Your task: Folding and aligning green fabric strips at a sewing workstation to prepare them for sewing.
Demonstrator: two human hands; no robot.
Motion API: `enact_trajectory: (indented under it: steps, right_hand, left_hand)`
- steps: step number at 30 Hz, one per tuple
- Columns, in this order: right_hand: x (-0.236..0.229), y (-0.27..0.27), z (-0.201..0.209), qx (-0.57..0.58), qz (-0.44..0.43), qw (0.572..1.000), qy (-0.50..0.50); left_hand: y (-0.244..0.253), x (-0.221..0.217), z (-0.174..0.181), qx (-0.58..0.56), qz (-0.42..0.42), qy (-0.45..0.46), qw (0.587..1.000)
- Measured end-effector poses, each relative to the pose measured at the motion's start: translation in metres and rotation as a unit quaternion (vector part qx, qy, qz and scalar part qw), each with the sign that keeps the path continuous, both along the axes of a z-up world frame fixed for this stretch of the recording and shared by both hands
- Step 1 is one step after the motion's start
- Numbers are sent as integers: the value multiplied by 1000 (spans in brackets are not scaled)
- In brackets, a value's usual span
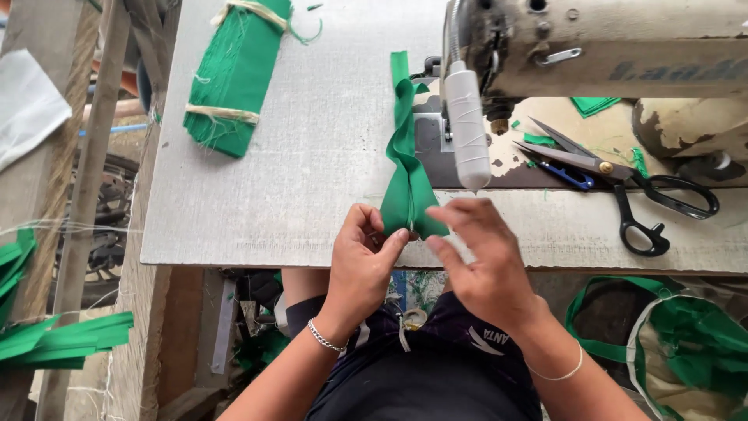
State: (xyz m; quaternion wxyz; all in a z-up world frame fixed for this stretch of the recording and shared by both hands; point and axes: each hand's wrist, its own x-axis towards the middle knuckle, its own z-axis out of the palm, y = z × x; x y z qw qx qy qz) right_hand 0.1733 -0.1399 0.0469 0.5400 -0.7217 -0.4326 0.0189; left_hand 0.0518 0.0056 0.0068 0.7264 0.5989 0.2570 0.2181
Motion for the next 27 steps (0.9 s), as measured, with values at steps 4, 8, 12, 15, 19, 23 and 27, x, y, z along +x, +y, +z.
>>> enact_trajectory:
  steps: [4, 8, 12, 15, 19, 23, 27]
  right_hand:
    - [-3, 14, -10, -50, 80, 980, -177]
    - [-10, 19, -15, -42, 74, 986, -147]
    - [-18, 22, -9, -39, 49, 993, -104]
    - [-18, 22, -12, -54, 37, 993, -96]
    - [-18, 22, -7, -77, 38, 996, 15]
    - [-14, 22, 5, -136, 71, 968, 198]
    - [-4, 23, 6, -162, 78, 951, 250]
  left_hand:
    - [3, -5, -8, -41, 8, -20, 999]
    - [4, -8, 3, -45, 9, -33, 998]
    - [4, -9, -3, -40, -1, -35, 999]
    - [5, -10, -4, -36, -12, -34, 999]
    - [2, -13, 12, 10, -19, -29, 999]
    - [2, -15, 15, 57, -26, -31, 998]
    - [6, -19, 23, 58, -67, -60, 994]
